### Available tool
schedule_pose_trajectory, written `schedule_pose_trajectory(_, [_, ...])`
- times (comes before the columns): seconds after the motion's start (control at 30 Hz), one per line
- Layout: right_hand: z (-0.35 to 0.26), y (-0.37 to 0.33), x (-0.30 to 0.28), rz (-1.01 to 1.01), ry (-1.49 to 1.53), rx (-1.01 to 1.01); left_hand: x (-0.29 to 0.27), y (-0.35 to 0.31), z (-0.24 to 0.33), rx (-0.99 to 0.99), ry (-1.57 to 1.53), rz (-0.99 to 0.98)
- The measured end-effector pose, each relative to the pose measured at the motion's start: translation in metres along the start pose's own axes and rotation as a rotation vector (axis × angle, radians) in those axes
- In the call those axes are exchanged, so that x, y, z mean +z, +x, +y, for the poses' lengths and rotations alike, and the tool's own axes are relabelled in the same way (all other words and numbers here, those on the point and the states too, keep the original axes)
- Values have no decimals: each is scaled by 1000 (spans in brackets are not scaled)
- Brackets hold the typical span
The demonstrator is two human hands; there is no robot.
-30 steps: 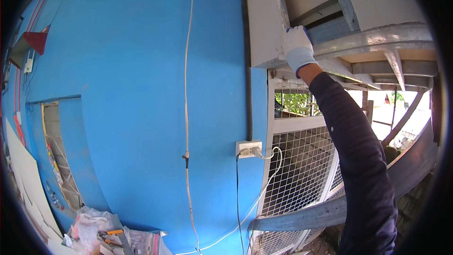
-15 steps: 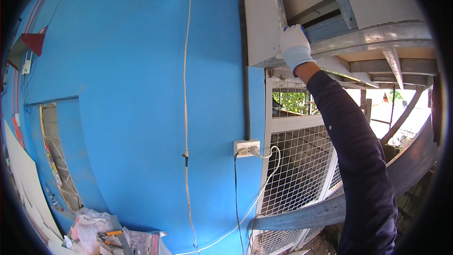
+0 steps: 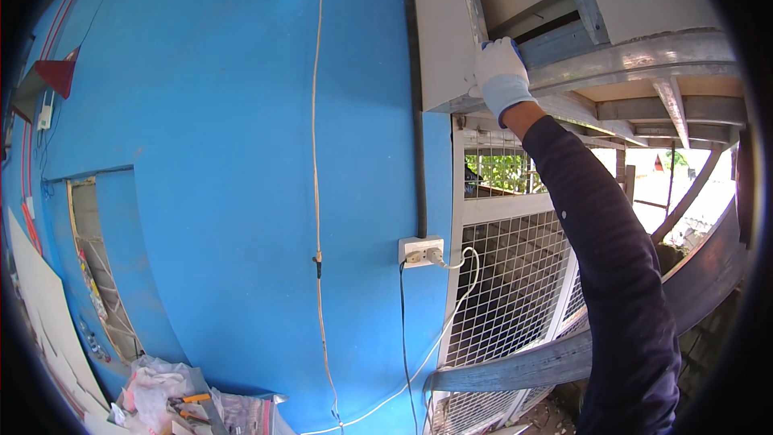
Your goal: The person installs panels onto a metal frame using a drill, holding each panel in place by hand and then securing it with screws from a box.
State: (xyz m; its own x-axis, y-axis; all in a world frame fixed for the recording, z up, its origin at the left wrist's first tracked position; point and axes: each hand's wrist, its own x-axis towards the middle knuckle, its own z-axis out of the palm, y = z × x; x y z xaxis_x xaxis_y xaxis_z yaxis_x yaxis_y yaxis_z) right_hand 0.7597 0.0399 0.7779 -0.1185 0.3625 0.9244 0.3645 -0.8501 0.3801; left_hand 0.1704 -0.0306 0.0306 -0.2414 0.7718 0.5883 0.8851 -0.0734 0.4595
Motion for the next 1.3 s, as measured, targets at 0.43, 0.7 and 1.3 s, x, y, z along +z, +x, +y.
schedule_pose_trajectory(0.43, [1,-2,-6,-31,11,-29,-2,-2,1,-19,-26,-16])
schedule_pose_trajectory(0.7, [-1,0,-4,-39,7,-33,0,3,3,-43,-31,-37])
schedule_pose_trajectory(1.3, [3,1,-3,-47,14,-48,2,-1,-2,19,-13,1])
